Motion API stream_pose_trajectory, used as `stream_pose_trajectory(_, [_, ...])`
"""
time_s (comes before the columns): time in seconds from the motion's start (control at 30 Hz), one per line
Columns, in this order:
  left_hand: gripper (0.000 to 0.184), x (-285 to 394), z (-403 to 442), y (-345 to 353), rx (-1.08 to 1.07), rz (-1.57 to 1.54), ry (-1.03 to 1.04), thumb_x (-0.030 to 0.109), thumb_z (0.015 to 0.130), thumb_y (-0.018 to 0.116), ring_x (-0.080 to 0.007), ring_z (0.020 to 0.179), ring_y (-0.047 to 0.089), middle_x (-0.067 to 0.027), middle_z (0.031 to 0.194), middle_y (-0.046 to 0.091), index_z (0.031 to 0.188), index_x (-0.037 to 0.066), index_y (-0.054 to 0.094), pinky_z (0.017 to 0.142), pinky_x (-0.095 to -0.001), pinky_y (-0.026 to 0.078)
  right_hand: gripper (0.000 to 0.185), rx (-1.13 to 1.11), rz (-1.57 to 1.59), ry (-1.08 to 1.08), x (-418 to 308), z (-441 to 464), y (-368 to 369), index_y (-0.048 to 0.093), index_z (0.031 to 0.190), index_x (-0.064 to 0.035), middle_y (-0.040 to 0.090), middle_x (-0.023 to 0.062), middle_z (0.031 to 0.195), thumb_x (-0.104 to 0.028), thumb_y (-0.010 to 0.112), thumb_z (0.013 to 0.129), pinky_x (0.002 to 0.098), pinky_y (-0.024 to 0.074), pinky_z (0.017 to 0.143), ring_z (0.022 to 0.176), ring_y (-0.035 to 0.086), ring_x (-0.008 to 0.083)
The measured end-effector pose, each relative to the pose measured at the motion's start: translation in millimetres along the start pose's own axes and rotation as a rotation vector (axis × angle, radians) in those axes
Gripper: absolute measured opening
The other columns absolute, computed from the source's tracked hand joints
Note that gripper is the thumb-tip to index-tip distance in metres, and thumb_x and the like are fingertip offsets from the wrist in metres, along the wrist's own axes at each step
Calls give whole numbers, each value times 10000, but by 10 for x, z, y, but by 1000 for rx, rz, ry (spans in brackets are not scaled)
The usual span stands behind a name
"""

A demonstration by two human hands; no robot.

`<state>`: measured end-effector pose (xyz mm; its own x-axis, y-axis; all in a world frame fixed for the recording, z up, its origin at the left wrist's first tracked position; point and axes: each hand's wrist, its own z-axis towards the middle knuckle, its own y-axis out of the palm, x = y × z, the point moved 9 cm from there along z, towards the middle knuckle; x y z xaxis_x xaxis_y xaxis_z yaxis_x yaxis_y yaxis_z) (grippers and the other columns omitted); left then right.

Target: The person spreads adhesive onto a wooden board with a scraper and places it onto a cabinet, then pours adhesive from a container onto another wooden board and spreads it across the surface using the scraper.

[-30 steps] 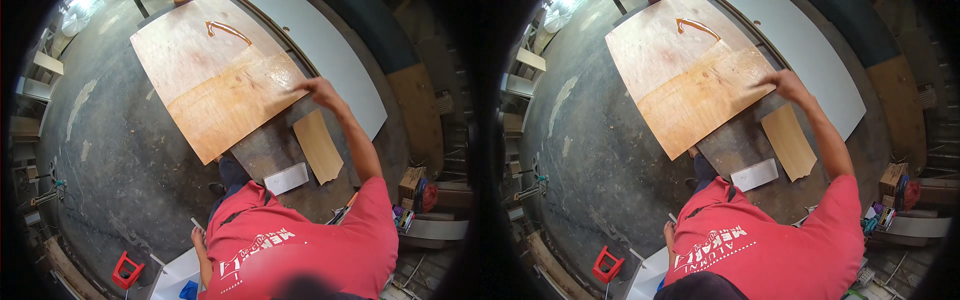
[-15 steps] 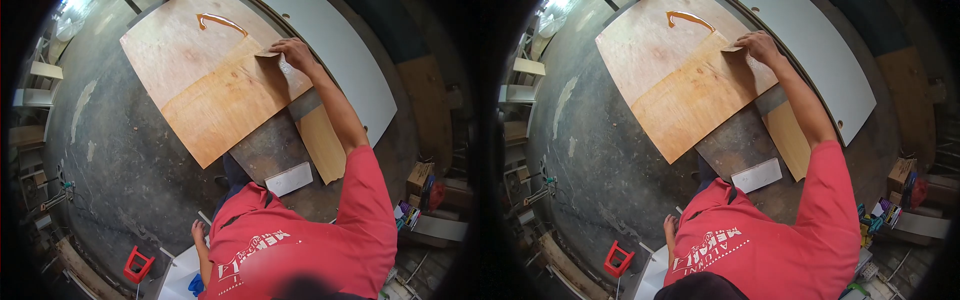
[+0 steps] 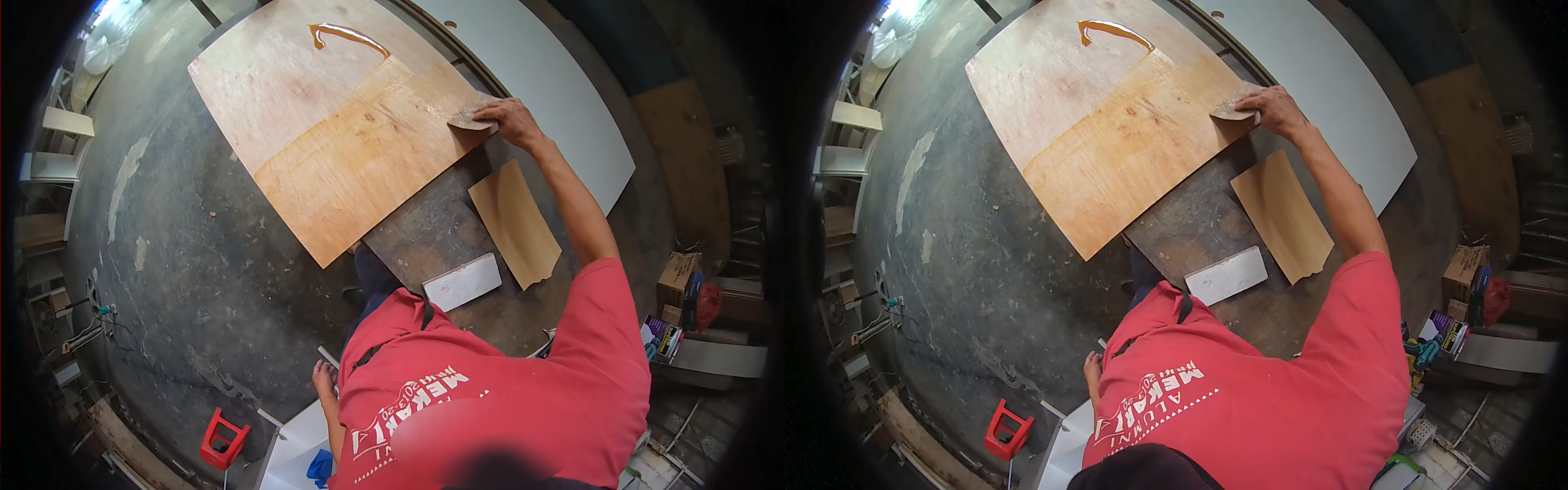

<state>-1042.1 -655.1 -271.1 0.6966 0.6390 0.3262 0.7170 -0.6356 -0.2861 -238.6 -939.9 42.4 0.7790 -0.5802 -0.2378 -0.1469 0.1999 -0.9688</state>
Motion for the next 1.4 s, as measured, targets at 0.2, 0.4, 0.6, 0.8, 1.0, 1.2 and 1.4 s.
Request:
stream_pose_trajectory(0.2, [565,-91,38,-24,-20,9,14,234,931,596,-229,1163,633,-74,1269,651,1472,117,481,861,-411,488,497,-18,36,41,-1,-468,-46,785,1069,-146,755,72,1093,69,542,693,385,531,882,1039,700,270])
stream_pose_trajectory(0.4, [477,29,-49,-67,92,-60,24,146,947,593,-191,848,687,-119,1042,695,1396,-1,533,736,-301,568,475,-278,-99,230,-94,-539,-251,790,1043,-150,761,71,1019,89,532,724,377,553,833,939,703,305])
stream_pose_trajectory(0.6, [516,-138,185,-62,24,45,-20,209,935,587,-194,1010,655,-39,1146,671,1439,124,515,818,-411,503,481,255,-102,38,-819,225,-286,753,1137,-179,732,45,1173,68,539,784,370,555,810,971,704,268])
stream_pose_trajectory(0.8, [568,46,81,-134,102,-56,8,232,932,605,-199,1012,675,-50,1150,685,1471,114,472,805,-386,513,358,23,-204,-2,-1322,539,286,756,1091,-202,730,84,984,-102,640,768,420,576,775,881,694,298])
stream_pose_trajectory(1.0, [560,-115,44,-79,63,2,-10,222,926,605,-203,1058,653,-68,1182,669,1461,101,488,823,-407,515,434,188,20,-45,-664,964,169,762,1105,-158,733,102,1056,7,590,743,424,542,846,967,687,321])
stream_pose_trajectory(1.2, [506,-178,-63,-45,85,-150,-4,157,935,590,-198,983,661,-99,1133,670,1422,45,513,781,-338,545,514,-93,-28,-151,-777,155,163,767,1106,-172,736,83,1071,96,544,728,411,532,857,1002,675,316])
stream_pose_trajectory(1.4, [398,-349,203,25,23,16,186,155,948,574,-219,1016,676,-154,1146,686,1304,-20,611,885,-340,557,504,-280,73,-47,-849,-426,-14,768,1110,-188,746,75,1038,85,568,737,390,544,854,990,688,298])
